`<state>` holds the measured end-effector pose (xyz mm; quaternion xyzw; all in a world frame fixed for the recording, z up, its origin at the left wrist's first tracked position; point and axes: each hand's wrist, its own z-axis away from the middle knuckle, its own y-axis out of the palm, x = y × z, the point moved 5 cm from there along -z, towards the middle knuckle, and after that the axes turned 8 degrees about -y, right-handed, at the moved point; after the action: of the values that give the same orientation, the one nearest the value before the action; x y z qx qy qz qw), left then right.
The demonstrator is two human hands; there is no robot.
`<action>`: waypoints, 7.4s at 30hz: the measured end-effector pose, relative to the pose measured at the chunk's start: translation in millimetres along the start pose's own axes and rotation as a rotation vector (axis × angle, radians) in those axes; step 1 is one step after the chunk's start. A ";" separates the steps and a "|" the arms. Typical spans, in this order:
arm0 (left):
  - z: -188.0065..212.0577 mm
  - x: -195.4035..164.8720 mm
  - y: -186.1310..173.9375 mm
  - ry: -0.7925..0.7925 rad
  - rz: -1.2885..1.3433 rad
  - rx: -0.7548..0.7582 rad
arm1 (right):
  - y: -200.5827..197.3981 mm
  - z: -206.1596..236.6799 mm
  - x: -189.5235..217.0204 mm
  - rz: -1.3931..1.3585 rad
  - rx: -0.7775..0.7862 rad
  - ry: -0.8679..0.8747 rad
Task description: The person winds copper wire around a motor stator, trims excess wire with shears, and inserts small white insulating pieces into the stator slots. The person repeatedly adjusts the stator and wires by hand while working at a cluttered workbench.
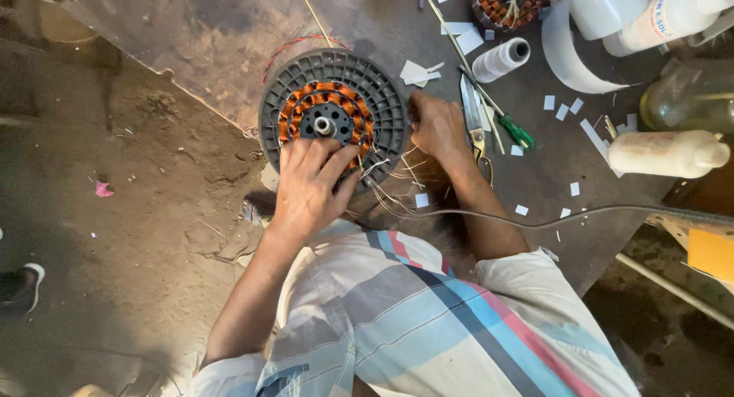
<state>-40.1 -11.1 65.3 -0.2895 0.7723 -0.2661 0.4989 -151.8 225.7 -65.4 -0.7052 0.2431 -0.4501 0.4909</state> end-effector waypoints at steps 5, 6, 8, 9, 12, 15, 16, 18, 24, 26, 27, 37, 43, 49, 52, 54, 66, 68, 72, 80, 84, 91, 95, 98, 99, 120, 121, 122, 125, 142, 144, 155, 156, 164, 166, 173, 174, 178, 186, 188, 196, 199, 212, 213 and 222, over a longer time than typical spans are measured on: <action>-2.5 13.4 -13.7 0.041 0.123 0.047 | 8.6 2.3 5.9 0.212 0.062 0.057; -1.9 13.4 -14.9 0.043 0.126 0.038 | 8.5 1.6 8.2 0.217 0.053 0.060; 0.4 10.3 -15.1 0.049 0.120 0.008 | 6.9 1.1 11.2 0.229 0.037 0.071; 1.7 7.8 -14.4 0.053 0.110 -0.017 | 6.2 0.2 9.6 0.209 0.062 0.086; 5.7 1.3 -10.5 0.051 0.087 -0.068 | 4.4 -2.1 3.2 0.144 0.099 0.096; 9.3 -3.6 -6.3 0.037 0.048 -0.091 | 9.2 -2.2 -2.0 0.064 0.119 0.094; 10.2 -5.4 -4.9 0.035 0.032 -0.094 | 13.9 -0.2 -4.9 0.041 0.159 0.140; 10.5 -7.9 -1.8 0.003 0.012 -0.095 | 16.9 2.4 -4.7 0.018 0.115 0.109; 10.3 -15.4 4.1 -0.079 -0.053 -0.066 | -0.7 15.3 -1.8 -0.161 -0.062 0.002; 10.5 -13.9 4.4 -0.074 -0.036 -0.063 | -18.1 13.9 -4.5 -0.270 -0.060 0.000; 11.3 -11.9 4.0 -0.068 -0.008 -0.069 | -26.5 14.6 -4.6 -0.355 -0.070 0.042; 25.6 1.9 12.9 0.035 -0.015 -0.152 | -105.4 1.2 61.6 -0.846 0.023 -0.075; 24.4 6.1 8.7 0.073 0.011 -0.181 | -108.9 -20.5 111.8 -0.670 0.178 -0.272; 23.9 13.3 4.0 0.074 0.019 -0.166 | -103.1 -33.9 139.7 -0.562 0.185 -0.180; 23.8 17.1 3.3 0.083 0.032 -0.140 | -106.8 -40.7 156.1 -0.493 0.167 -0.185; 25.9 19.3 3.8 0.082 0.031 -0.135 | -106.7 -43.0 164.6 -0.541 0.208 -0.167; 16.4 20.5 -6.9 0.083 0.063 -0.149 | -101.0 -88.4 166.4 -0.521 0.518 -0.199; 14.4 19.9 -8.9 0.078 0.071 -0.145 | -99.7 -86.5 168.6 -0.478 0.512 -0.224; 18.0 19.7 -5.7 0.084 0.053 -0.151 | -95.1 -84.6 163.5 -0.501 0.531 -0.265; 16.6 15.5 -5.0 0.079 0.045 -0.169 | -97.8 -89.6 162.4 -0.451 0.558 -0.266; 18.1 11.0 -6.2 0.078 0.034 -0.180 | -100.4 -89.4 164.4 -0.441 0.562 -0.303; 24.8 2.2 6.3 0.062 -0.001 -0.120 | -104.8 -47.9 60.3 -0.960 0.289 -0.174; 23.0 0.4 8.4 0.088 0.002 -0.129 | -62.2 -12.3 3.0 -0.360 0.029 -0.054; 19.7 -5.4 15.7 0.099 -0.015 -0.174 | -21.0 13.1 -1.4 -0.155 -0.103 -0.060; 19.1 -8.5 18.1 0.090 -0.031 -0.184 | -10.0 17.1 3.3 -0.051 -0.145 -0.059; 11.3 -8.1 -9.2 0.108 -0.008 -0.126 | 18.3 5.1 -22.4 -0.073 -0.148 -0.038; 11.9 -9.8 -5.6 0.093 -0.001 -0.125 | 12.2 11.7 -28.5 -0.171 -0.173 -0.006; 12.6 -11.5 -1.1 0.077 -0.015 -0.134 | 1.0 15.5 -32.1 -0.112 -0.271 -0.055; 13.8 -12.7 7.7 0.044 -0.044 -0.150 | -26.3 16.8 -55.3 -0.112 -0.421 0.044; 12.8 -8.4 11.0 0.006 -0.022 -0.119 | -15.7 -3.7 -41.5 0.074 -0.314 0.067; 13.7 -6.8 6.1 0.031 0.017 -0.107 | -13.2 -4.4 -40.1 0.044 -0.275 0.031; 17.7 1.6 -1.3 0.131 0.027 -0.154 | -34.2 23.5 -36.4 -0.392 -0.268 0.129; 18.1 2.2 -1.4 0.125 0.029 -0.156 | -39.1 25.7 -31.7 -0.449 -0.277 0.114; 19.8 6.5 -0.6 0.102 0.052 -0.162 | -79.8 34.6 42.3 -0.746 -0.247 0.032; 19.7 6.1 0.6 0.099 0.041 -0.169 | -84.0 34.6 54.7 -0.664 -0.203 0.136; 21.3 -0.6 8.0 0.018 -0.082 -0.206 | -90.8 19.9 96.7 -0.954 -0.142 -0.094; 21.2 0.0 7.9 0.013 -0.077 -0.209 | -90.8 17.9 98.2 -0.908 -0.133 -0.082; 21.5 3.4 6.2 0.013 -0.064 -0.221 | -86.0 13.1 103.4 -0.922 -0.115 0.036; 23.9 10.5 3.6 0.043 -0.017 -0.220 | -99.3 2.6 127.9 -0.729 -0.007 -0.198; 24.3 13.2 2.7 0.049 -0.005 -0.220 | -102.2 -1.5 132.0 -0.640 0.035 -0.265; 23.3 21.6 -3.5 0.064 0.040 -0.202 | -101.8 -27.6 138.7 -0.570 0.146 -0.267; 22.7 25.8 -6.6 0.077 0.037 -0.193 | -97.7 -33.8 142.9 -0.508 0.151 -0.235; 25.7 44.1 -2.2 0.099 0.083 -0.170 | -97.7 -48.3 181.8 -0.177 0.256 -0.264; 25.7 44.4 -1.4 0.098 0.086 -0.170 | -98.1 -50.5 184.3 -0.149 0.271 -0.295; 27.6 44.4 1.5 0.104 0.095 -0.169 | -96.2 -59.4 180.7 -0.237 0.370 -0.295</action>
<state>-29.7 -45.1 27.0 -0.2795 0.8297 -0.1905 0.4441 -127.1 94.3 100.5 -0.6850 -0.0016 -0.4336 0.5855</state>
